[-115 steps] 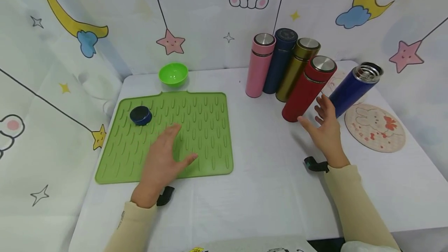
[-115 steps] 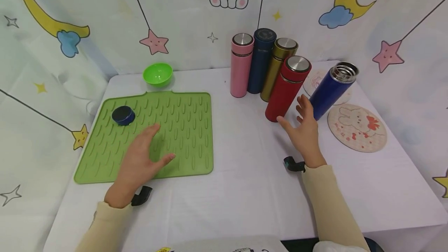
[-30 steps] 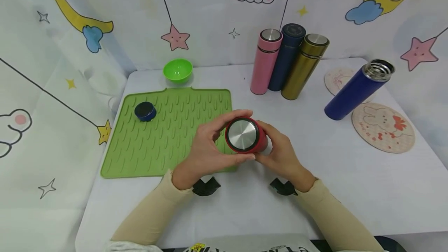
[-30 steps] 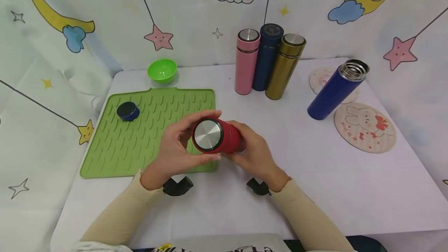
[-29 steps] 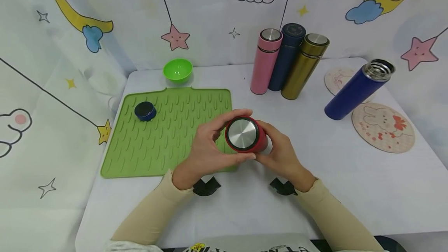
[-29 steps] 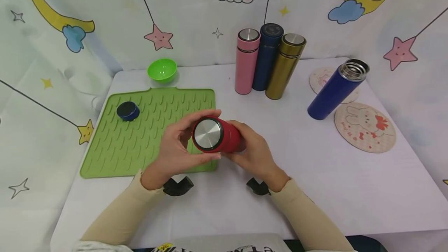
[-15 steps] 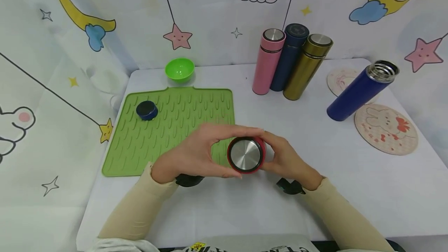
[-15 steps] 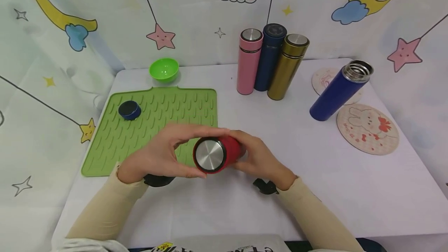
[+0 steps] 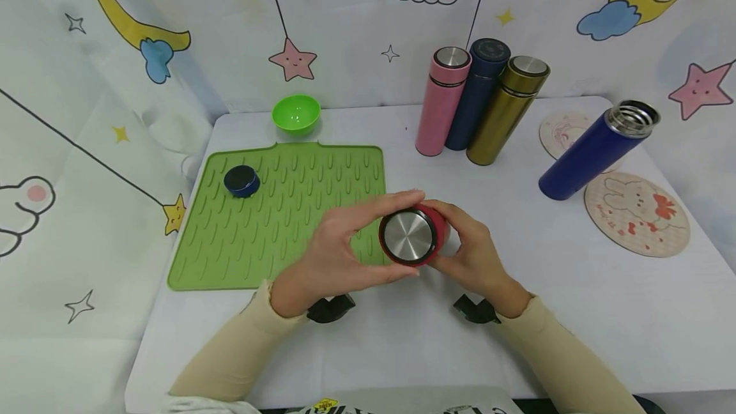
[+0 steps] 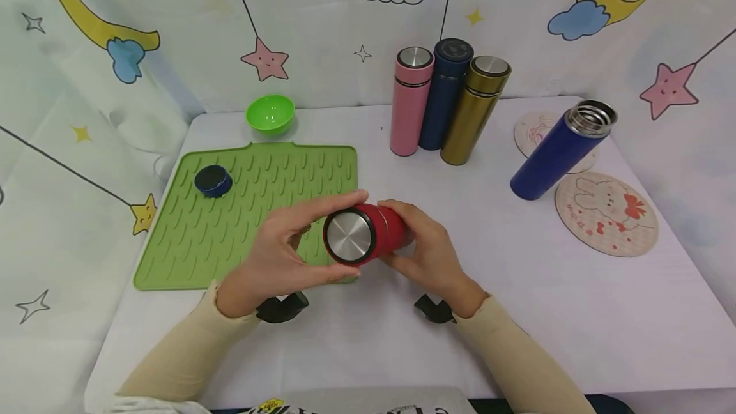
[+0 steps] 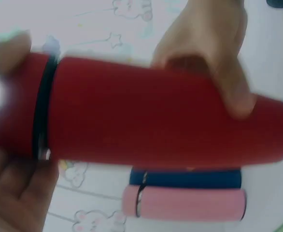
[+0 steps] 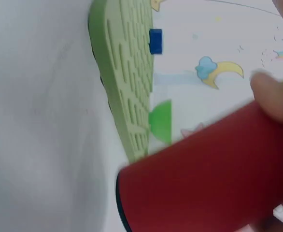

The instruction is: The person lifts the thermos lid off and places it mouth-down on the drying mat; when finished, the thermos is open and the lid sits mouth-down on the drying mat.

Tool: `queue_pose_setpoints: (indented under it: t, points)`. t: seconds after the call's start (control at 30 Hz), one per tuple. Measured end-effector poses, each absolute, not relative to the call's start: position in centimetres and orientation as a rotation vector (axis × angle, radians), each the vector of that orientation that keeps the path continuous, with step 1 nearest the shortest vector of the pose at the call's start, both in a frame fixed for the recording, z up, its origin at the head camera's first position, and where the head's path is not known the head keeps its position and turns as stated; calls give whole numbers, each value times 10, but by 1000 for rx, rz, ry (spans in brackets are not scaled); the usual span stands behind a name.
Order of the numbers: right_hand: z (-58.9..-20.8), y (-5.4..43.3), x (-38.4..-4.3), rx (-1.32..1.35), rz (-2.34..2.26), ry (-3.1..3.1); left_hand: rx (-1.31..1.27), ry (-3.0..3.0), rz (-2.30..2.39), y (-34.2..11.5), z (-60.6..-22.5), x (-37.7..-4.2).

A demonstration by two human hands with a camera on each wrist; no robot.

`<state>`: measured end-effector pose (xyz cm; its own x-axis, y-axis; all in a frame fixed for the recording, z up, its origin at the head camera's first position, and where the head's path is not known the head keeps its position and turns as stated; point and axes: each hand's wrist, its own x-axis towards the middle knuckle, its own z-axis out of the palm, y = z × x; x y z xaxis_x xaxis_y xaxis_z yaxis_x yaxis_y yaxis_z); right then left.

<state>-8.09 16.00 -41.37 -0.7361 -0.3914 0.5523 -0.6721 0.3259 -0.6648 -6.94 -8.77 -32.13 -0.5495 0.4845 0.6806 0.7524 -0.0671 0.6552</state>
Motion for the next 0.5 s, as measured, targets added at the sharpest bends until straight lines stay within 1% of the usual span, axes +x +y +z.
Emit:
queue_pose_setpoints:
  t: [0.1,0.2,0.3,0.5]
  points:
    - [-413,157,-79,846,1334,-2314,-1201,-1969,-1693,-83,-325,-68]
    - [-412,157,-80,835,1333,-2325,-1174,-1971,-1750,-81,-326,-68]
    - [-411,162,-82,924,1396,-2342,-1275,-1987,-1764,-83,-322,-71]
    - [-409,171,-83,1162,1525,-2409,-1637,-2041,-1639,-90,-309,-74]
